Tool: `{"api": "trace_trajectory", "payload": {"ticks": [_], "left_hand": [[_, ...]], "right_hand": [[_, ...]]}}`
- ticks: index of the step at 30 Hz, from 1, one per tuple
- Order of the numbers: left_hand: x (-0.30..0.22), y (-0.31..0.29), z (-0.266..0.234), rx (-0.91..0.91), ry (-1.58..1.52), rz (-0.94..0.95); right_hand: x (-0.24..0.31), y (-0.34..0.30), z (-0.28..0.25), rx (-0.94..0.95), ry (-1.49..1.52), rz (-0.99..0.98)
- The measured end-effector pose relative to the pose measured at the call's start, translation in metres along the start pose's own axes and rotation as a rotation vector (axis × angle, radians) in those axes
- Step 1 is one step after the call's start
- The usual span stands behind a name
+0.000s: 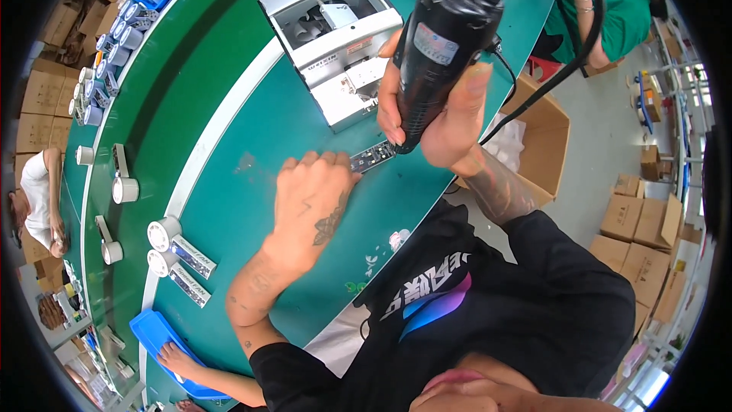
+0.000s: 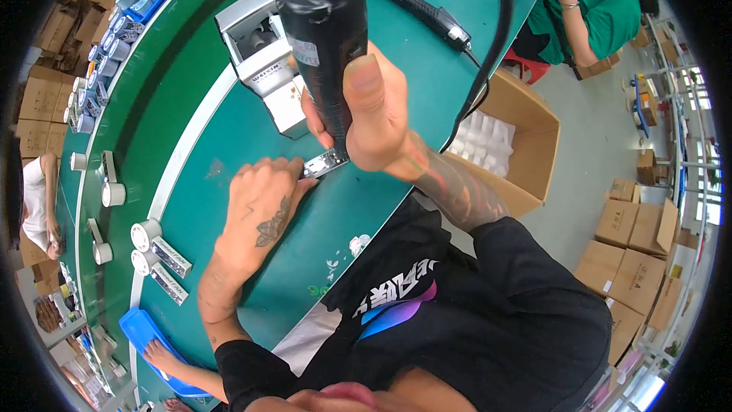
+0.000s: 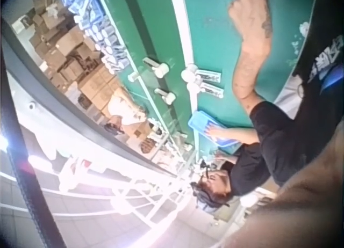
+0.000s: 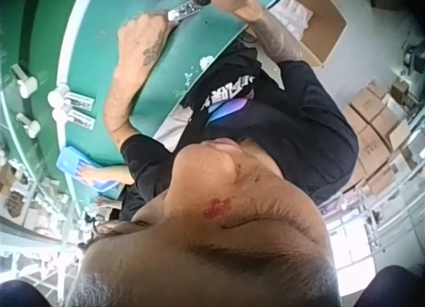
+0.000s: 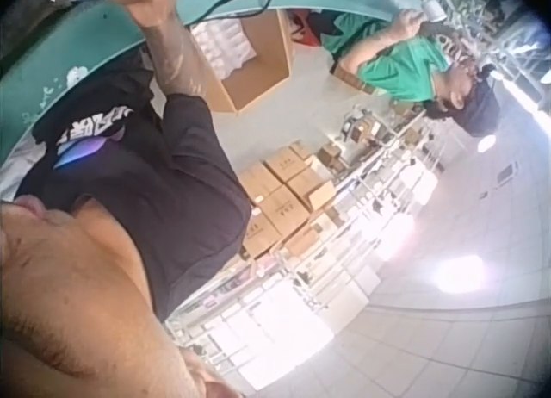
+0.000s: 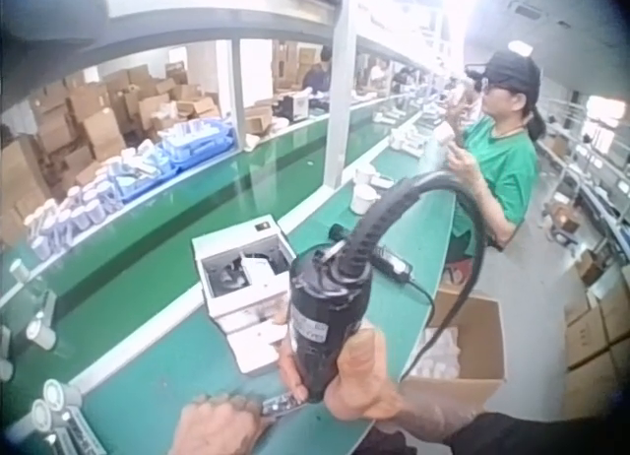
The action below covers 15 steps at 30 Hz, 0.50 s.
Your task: The person fastens electronic components onto small PCB boards using an electric screwdriver, securing them with screws from plastic trays.
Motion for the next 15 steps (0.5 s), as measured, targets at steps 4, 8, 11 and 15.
{"api": "trace_trajectory", "payload": {"ticks": [4, 8, 11, 15], "left_hand": [[0.001, 0.000, 0.001, -0.019, -0.023, 0.001], [0.002, -0.001, 0.001, -0.010, -0.016, -0.004], [0.000, 0.000, -0.001, -0.022, -0.015, 0.003], [0.000, 0.001, -0.002, -0.014, -0.018, 0.000]], "right_hand": [[-0.002, -0.007, -0.002, 0.017, 0.029, 0.015], [0.014, -0.004, -0.003, 0.009, 0.036, -0.040], [0.014, 0.000, -0.006, -0.038, 0.045, -0.036], [0.004, -0.003, -0.010, -0.023, 0.030, -0.036]]}}
Point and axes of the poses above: each hand's wrist, its own y-axis towards the middle knuckle, its own z-axis out of the palm, x = y × z, the point moved 9 cm from there along y, towards the middle knuckle, and after that the axes turned 8 degrees about y, right-handed, at the moved point
